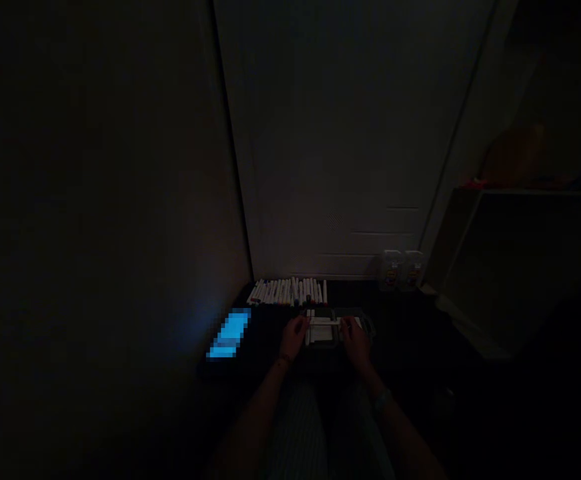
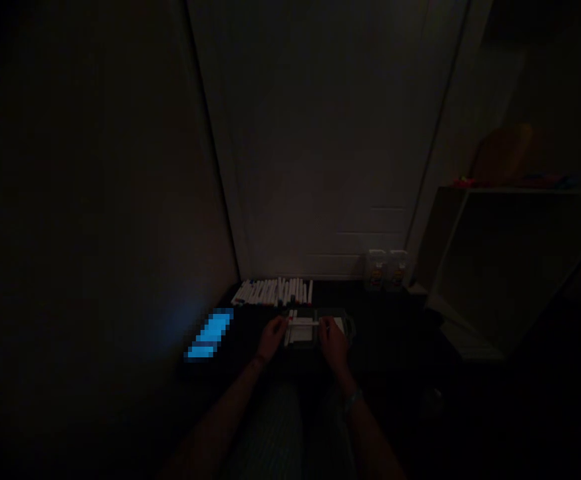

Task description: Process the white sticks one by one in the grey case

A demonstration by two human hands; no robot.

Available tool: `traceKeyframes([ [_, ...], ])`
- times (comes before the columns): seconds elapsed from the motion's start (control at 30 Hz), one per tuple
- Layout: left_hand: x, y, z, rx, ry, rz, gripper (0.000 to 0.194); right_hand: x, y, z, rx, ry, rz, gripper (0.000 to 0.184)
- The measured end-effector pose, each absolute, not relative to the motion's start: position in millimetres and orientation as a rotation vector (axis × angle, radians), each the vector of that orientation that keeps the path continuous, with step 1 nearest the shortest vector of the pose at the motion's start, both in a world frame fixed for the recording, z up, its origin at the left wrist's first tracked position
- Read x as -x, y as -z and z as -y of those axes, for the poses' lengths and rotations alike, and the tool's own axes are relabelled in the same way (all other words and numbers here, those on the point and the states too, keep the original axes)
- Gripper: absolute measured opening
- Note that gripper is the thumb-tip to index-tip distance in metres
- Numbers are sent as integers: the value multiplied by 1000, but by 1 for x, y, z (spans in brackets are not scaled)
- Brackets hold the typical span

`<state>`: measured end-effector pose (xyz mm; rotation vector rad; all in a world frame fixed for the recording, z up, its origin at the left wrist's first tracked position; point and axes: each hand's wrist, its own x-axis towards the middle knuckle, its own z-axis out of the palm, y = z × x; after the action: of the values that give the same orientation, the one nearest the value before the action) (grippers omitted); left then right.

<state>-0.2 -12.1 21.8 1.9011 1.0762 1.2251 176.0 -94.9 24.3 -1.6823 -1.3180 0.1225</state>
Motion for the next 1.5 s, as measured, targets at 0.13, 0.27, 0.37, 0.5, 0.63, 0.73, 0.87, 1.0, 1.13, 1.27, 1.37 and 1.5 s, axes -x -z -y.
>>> traceKeyframes([
  [0.13, 1, -17, 9, -1823, -1240, -1160, 43, -176, -24, 95, 1715, -98, 1341, 40],
  [0.27, 2, -18, 10, -1854, -1198, -1211, 50, -176, -22, 95, 1730, -100, 1340, 45],
  [0.37, 2, -18, 11, -1863, -1217, -1174, 47, -176, -21, 93, 1744, -100, 1329, 45],
  [0.5, 0, -17, 8, -1841, -1238, -1147, 44, -176, -20, 91, 1754, -66, 1334, 42],
  [0.63, -1, -18, 7, -1837, -1234, -1132, 41, -176, -22, 93, 1732, -58, 1341, 39],
  [0.73, 0, -22, 12, -1846, -1221, -1067, 38, -176, -25, 95, 1687, -79, 1339, 37],
  [0.87, 0, -25, 17, -1802, -1186, -1005, 39, -176, -26, 95, 1686, -95, 1298, 36],
  [1.0, 0, -22, 14, -1796, -1210, -1027, 41, -177, -22, 92, 1651, -98, 1290, 34],
  [1.13, -1, -22, 14, -1796, -1224, -1063, 41, -177, -24, 93, 1632, -94, 1283, 32],
  [1.27, -1, -25, 17, -1809, -1199, -1090, 41, -175, -30, 97, 1640, -122, 1275, 33],
  [1.37, -1, -23, 16, -1836, -1204, -1124, 41, -174, -30, 98, 1646, -145, 1259, 34],
  [1.5, -2, -16, 12, -1854, -1251, -1140, 40, -175, -26, 96, 1648, -142, 1245, 34],
])
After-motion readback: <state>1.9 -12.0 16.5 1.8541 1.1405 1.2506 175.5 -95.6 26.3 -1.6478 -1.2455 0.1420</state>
